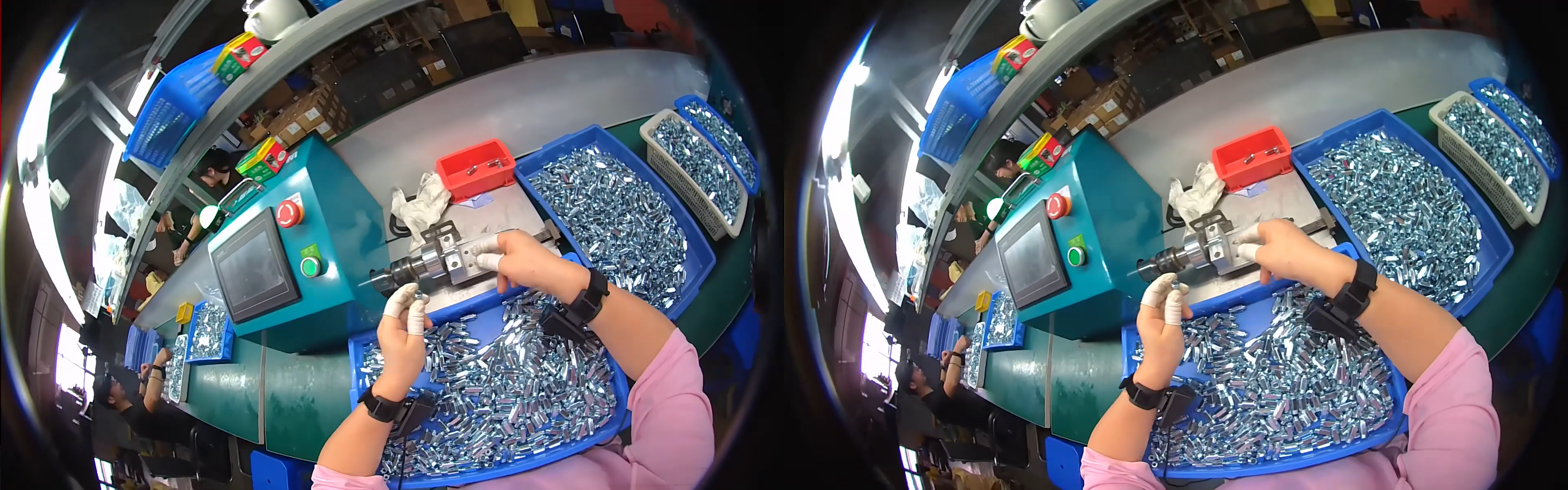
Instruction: The person picks up a metal part from a blue bin, inserts it into the machine, and presses a green button. After the machine finishes, the person removes the part and places it into a different blue bin.
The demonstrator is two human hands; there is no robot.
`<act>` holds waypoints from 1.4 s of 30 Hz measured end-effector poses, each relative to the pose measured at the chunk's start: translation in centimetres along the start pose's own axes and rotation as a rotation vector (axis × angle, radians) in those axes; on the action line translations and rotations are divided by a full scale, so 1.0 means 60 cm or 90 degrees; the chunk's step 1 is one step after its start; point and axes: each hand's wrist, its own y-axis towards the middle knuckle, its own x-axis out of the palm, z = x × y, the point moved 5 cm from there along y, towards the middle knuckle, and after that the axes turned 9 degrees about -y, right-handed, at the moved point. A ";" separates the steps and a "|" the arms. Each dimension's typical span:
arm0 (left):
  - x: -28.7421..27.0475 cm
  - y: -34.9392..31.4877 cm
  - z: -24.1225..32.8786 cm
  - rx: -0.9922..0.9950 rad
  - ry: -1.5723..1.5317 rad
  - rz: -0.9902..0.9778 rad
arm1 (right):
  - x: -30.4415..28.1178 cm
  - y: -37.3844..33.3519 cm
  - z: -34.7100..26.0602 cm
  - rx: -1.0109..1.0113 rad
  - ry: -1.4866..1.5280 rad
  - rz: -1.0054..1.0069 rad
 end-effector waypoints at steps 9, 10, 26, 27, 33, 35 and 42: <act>0.003 -0.001 -0.004 0.023 0.059 -0.050 | -0.006 0.037 -0.052 0.035 -0.470 0.182; 0.006 -0.001 -0.003 0.025 0.065 -0.059 | 0.000 0.039 -0.064 0.000 -0.553 0.235; 0.013 -0.007 0.003 0.130 0.175 -0.047 | -0.194 -0.048 0.007 0.236 -0.662 0.507; 0.016 -0.009 0.002 0.130 0.182 -0.056 | -0.179 -0.040 -0.012 0.193 -0.586 0.466; 0.037 -0.010 0.033 0.292 0.368 -0.066 | -0.087 0.011 -0.027 0.039 0.042 0.293; 0.056 -0.005 0.052 0.379 0.449 -0.085 | -0.078 0.008 -0.019 0.027 0.079 0.282; 0.123 0.099 0.064 0.381 0.610 -0.077 | -0.093 -0.010 -0.023 -0.028 0.107 0.279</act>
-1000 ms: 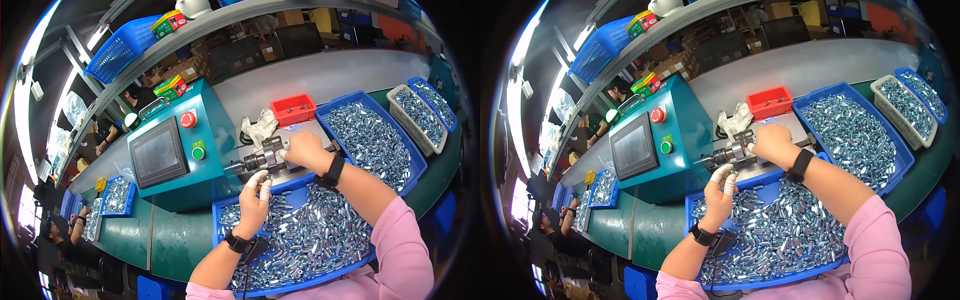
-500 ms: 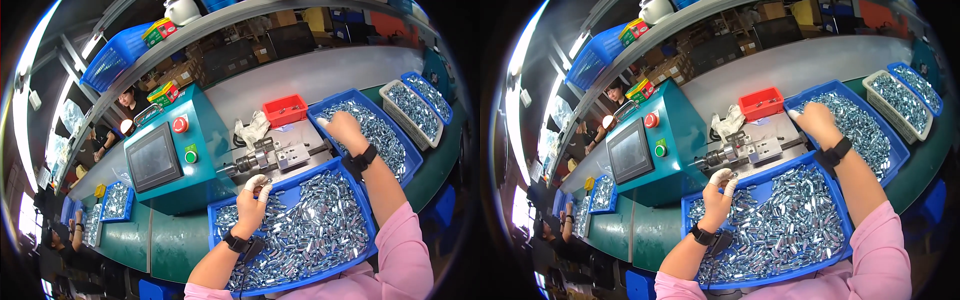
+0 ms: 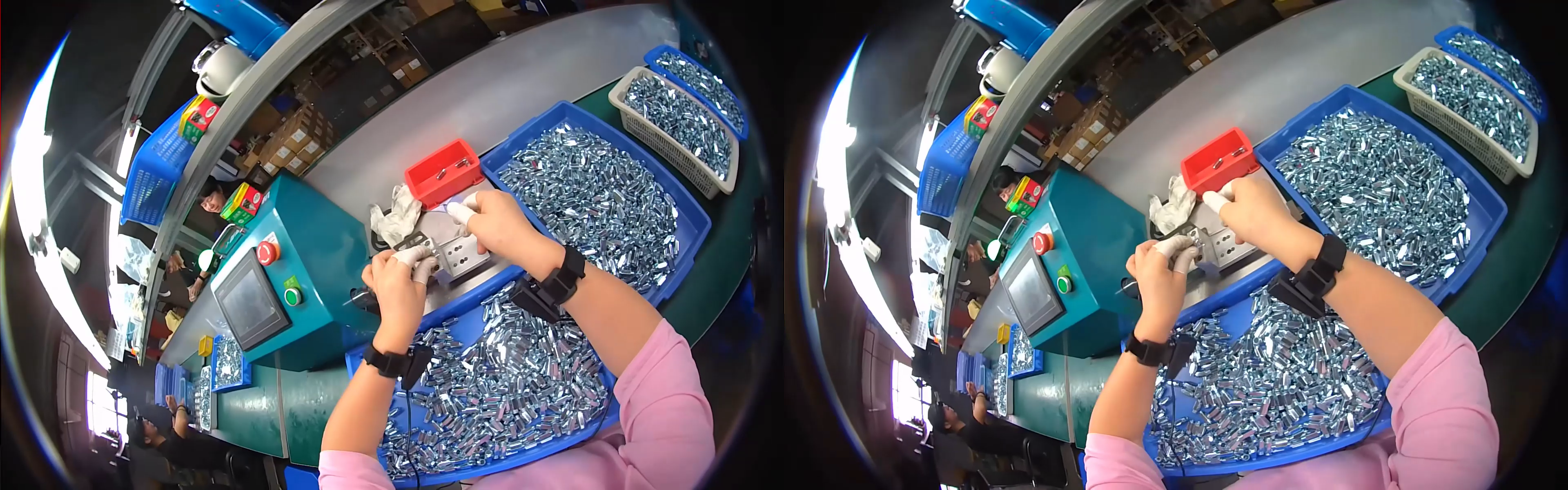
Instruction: The person picks up a metal part from a blue bin, inserts it into the machine, and presses a green button. After the machine finishes, the person removes the part and places it into a different blue bin.
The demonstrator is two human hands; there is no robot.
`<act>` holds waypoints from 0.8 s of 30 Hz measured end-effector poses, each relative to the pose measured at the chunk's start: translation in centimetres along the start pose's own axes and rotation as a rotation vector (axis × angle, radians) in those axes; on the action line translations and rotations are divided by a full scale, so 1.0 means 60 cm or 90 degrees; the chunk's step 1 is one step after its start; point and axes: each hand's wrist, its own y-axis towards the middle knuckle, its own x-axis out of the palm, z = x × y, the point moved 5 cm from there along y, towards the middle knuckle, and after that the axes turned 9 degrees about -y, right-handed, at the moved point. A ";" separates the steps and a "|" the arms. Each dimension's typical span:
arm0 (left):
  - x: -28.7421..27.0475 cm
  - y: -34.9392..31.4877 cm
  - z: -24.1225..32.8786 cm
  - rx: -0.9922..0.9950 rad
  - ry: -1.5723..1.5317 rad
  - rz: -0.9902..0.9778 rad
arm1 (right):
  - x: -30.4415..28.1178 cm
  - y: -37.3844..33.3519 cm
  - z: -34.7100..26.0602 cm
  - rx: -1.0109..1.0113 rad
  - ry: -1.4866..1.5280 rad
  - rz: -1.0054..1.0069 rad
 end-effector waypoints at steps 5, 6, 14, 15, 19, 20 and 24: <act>0.025 0.013 -0.023 -0.009 0.072 -0.097 | -0.007 0.001 0.000 -0.057 -0.077 0.024; 0.026 0.016 -0.021 -0.021 0.070 -0.103 | -0.010 0.004 0.001 -0.062 -0.088 0.030; 0.021 0.024 -0.028 0.005 0.106 -0.135 | 0.006 0.006 0.005 -0.122 -0.145 0.071; 0.018 0.027 -0.017 0.044 0.116 -0.124 | 0.007 0.006 0.006 -0.131 -0.158 0.073; 0.004 -0.029 0.022 -0.087 -0.012 -0.186 | 0.024 0.002 0.025 -0.080 -0.212 -0.075; 0.005 -0.058 0.026 -0.164 -0.057 -0.269 | 0.029 -0.001 0.022 -0.082 -0.211 -0.077; 0.029 -0.134 0.028 -0.103 0.086 -0.362 | 0.065 -0.023 0.013 -0.042 -0.212 -0.216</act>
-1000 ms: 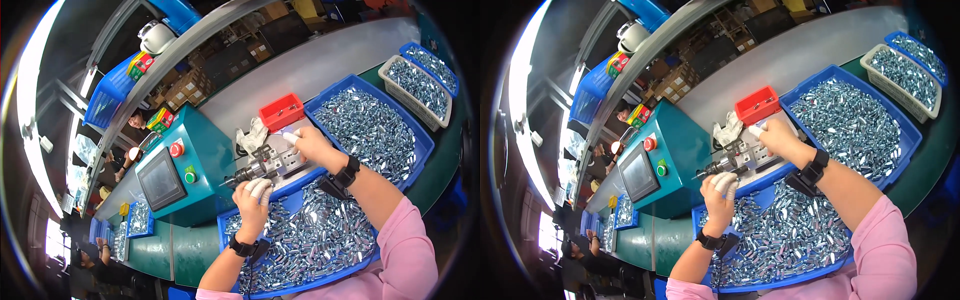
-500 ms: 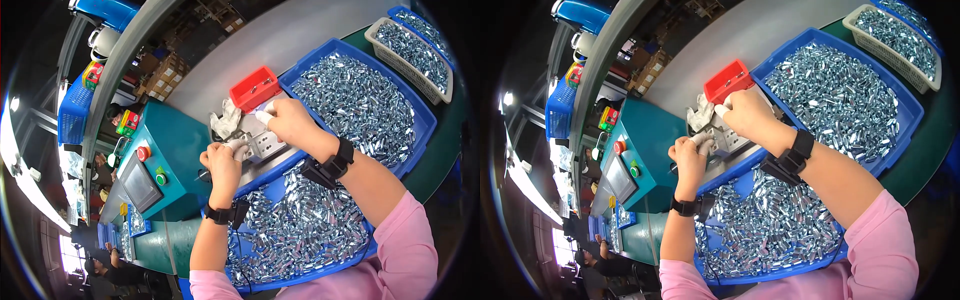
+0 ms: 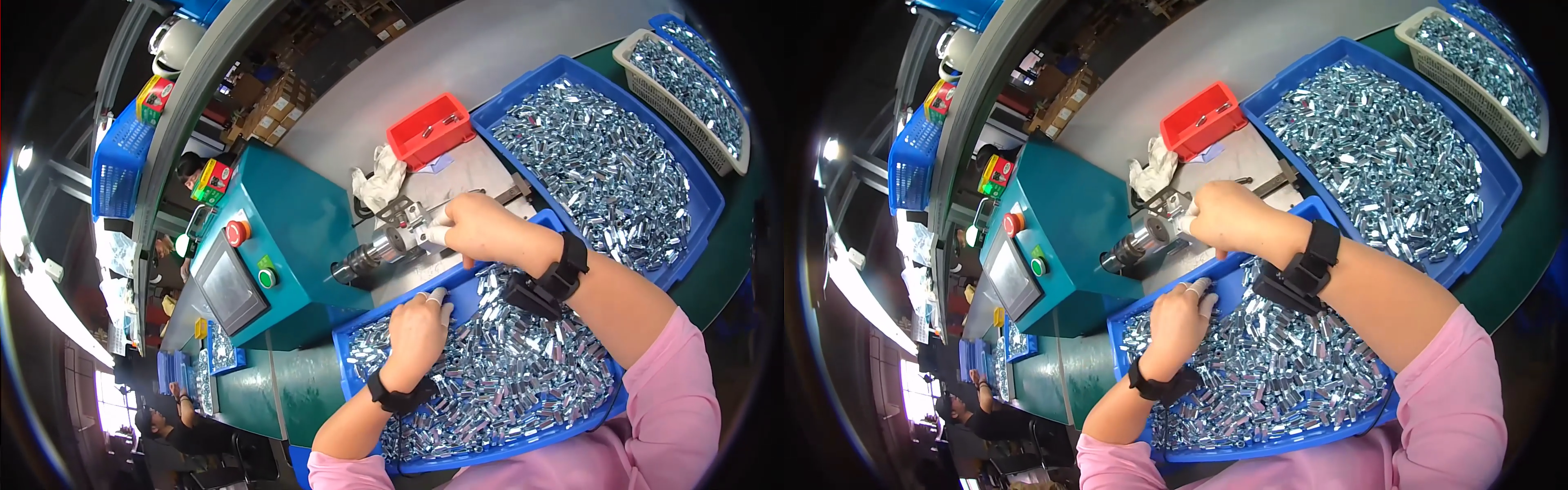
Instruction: The person picks up a metal part from a blue bin, inserts it into the machine, and presses a green button. After the machine finishes, the person removes the part and places it into a different blue bin.
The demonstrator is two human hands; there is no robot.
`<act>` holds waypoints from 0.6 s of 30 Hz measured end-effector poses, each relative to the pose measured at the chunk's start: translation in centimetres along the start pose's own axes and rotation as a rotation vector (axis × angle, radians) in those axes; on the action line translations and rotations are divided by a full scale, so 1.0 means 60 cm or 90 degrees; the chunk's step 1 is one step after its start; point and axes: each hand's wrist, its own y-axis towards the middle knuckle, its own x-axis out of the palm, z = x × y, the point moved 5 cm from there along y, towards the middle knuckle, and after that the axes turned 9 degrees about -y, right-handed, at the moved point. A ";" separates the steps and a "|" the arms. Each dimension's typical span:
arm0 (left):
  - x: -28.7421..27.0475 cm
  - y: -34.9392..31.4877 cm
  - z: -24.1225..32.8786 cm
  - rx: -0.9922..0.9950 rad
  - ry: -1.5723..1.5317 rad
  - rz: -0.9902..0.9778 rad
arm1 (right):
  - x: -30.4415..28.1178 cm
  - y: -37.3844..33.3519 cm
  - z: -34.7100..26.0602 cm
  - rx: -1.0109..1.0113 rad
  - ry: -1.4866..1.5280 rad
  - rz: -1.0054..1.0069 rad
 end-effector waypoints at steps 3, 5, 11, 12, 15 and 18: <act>0.009 -0.001 -0.011 0.002 -0.009 0.004 | 0.020 -0.009 -0.002 0.036 0.094 -0.051; 0.017 -0.002 -0.022 -0.029 -0.036 -0.037 | 0.042 -0.006 0.007 0.028 0.120 -0.049; 0.020 0.004 -0.024 -0.036 -0.088 -0.080 | 0.059 -0.008 0.012 0.048 0.237 -0.094; 0.020 0.005 -0.024 -0.028 -0.100 -0.078 | 0.061 -0.006 0.014 0.052 0.233 -0.098; 0.014 0.006 -0.023 -0.019 -0.128 -0.076 | 0.072 0.000 0.026 0.082 0.250 -0.107; -0.014 0.008 -0.017 -0.009 -0.193 -0.050 | 0.071 0.000 0.023 0.068 0.272 -0.099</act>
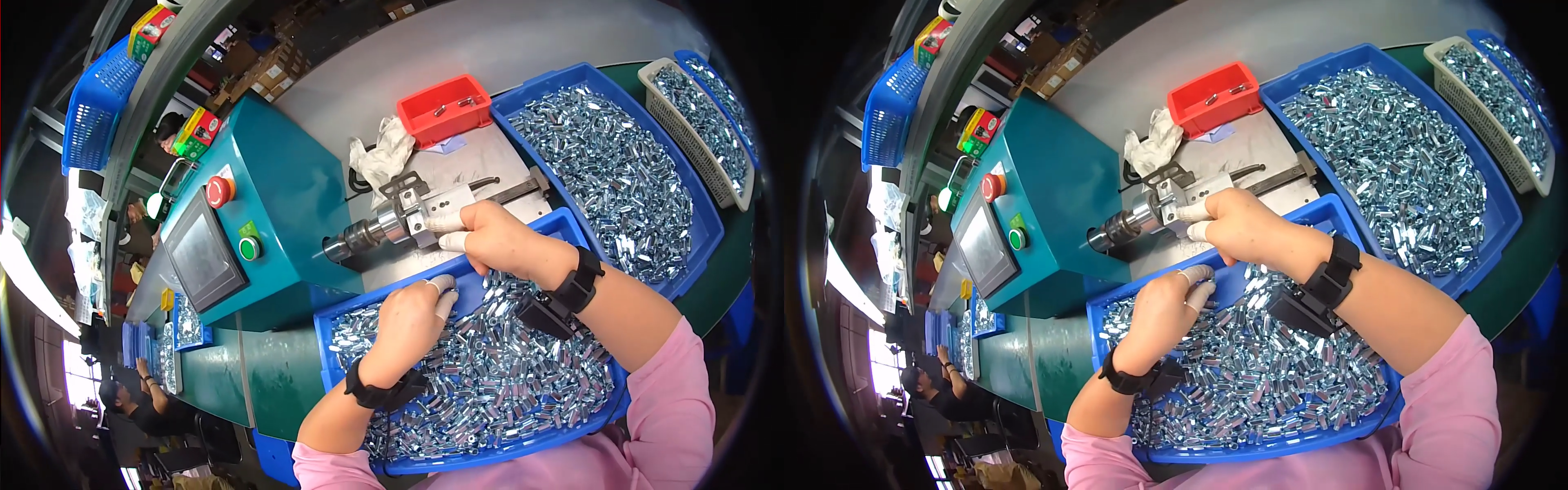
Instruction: The person picks up a metal part from a blue bin, inserts it into the machine, and presses a green button. After the machine finishes, the person removes the part and places it into a different blue bin.
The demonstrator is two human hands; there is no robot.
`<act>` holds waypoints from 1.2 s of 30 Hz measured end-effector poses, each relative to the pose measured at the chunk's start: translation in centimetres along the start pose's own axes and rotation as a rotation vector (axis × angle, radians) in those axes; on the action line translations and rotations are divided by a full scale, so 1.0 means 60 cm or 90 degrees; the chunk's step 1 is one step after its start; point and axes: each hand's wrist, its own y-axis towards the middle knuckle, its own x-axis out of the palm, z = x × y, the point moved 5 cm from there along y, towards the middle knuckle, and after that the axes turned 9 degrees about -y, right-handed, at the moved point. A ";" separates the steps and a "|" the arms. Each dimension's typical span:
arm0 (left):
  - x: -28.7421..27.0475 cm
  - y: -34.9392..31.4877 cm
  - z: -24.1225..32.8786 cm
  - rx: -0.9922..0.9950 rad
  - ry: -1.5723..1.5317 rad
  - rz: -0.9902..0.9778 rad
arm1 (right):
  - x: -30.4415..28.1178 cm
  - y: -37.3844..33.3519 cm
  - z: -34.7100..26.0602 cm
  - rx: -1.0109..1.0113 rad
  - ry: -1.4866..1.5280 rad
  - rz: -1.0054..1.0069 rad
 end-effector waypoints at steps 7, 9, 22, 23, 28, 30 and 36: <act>-0.011 -0.006 0.017 0.072 -0.088 0.018 | 0.002 0.003 0.002 -0.034 0.008 -0.009; -0.010 -0.011 0.017 0.107 -0.099 0.034 | 0.004 0.005 0.002 -0.032 -0.001 -0.007; -0.005 -0.025 -0.009 -0.009 -0.246 0.010 | -0.039 0.008 -0.044 0.028 -0.152 0.105; -0.006 -0.024 -0.009 0.005 -0.251 0.006 | -0.038 0.011 -0.056 0.049 -0.251 0.118; -0.014 -0.026 0.001 0.063 -0.236 -0.023 | -0.016 0.042 -0.084 -0.036 -0.682 0.258; -0.004 -0.027 -0.003 0.083 -0.234 -0.016 | -0.012 0.046 -0.092 -0.105 -0.798 0.322; 0.009 -0.030 -0.017 0.120 -0.249 -0.009 | -0.088 0.005 -0.123 0.028 -0.778 0.486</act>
